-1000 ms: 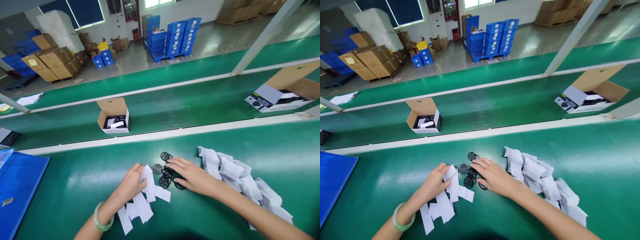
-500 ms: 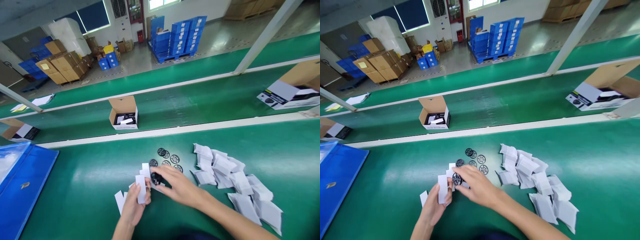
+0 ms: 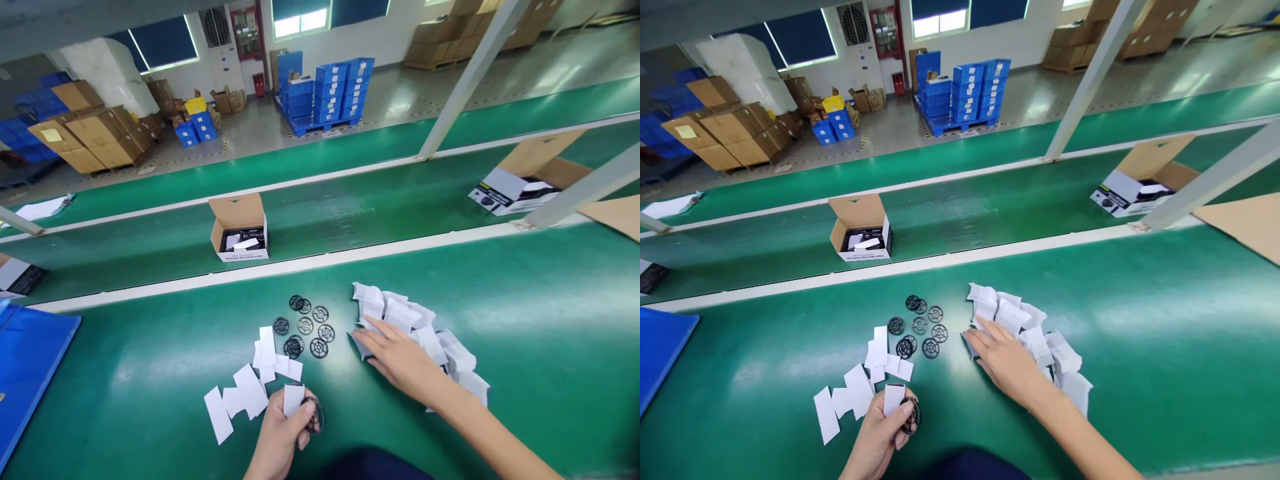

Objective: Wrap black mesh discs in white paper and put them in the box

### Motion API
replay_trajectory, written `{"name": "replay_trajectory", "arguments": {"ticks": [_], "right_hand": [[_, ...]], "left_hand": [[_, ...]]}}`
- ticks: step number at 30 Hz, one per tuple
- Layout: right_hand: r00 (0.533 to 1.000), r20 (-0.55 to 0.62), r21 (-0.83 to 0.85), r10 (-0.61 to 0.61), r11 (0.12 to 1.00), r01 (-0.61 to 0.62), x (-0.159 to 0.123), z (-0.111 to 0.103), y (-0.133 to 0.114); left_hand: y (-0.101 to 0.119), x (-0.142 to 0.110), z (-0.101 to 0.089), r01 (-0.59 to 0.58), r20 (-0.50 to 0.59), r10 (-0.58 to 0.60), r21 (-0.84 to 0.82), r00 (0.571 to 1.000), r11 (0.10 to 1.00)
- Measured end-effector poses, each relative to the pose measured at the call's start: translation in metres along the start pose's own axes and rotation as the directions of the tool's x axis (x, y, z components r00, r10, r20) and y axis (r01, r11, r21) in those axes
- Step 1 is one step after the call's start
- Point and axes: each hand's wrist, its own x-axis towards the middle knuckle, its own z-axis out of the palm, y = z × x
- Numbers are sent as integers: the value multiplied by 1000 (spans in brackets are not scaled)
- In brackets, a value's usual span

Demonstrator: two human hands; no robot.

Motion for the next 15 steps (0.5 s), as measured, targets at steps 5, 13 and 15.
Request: {"name": "replay_trajectory", "arguments": {"ticks": [5,13,15], "right_hand": [[994,-101,248,43,969,-17,-8,-2,-15],[988,66,917,138,381,-114,-5,-25,-77],[989,47,896,141,432,-104,-7,-18,-85]], "left_hand": [[-10,1,19,-12,83,13,-15,996,1000],[-5,4,32,-18,230,72,-229,971,973],[-8,4,32,-57,200,102,-220,975,974]]}}
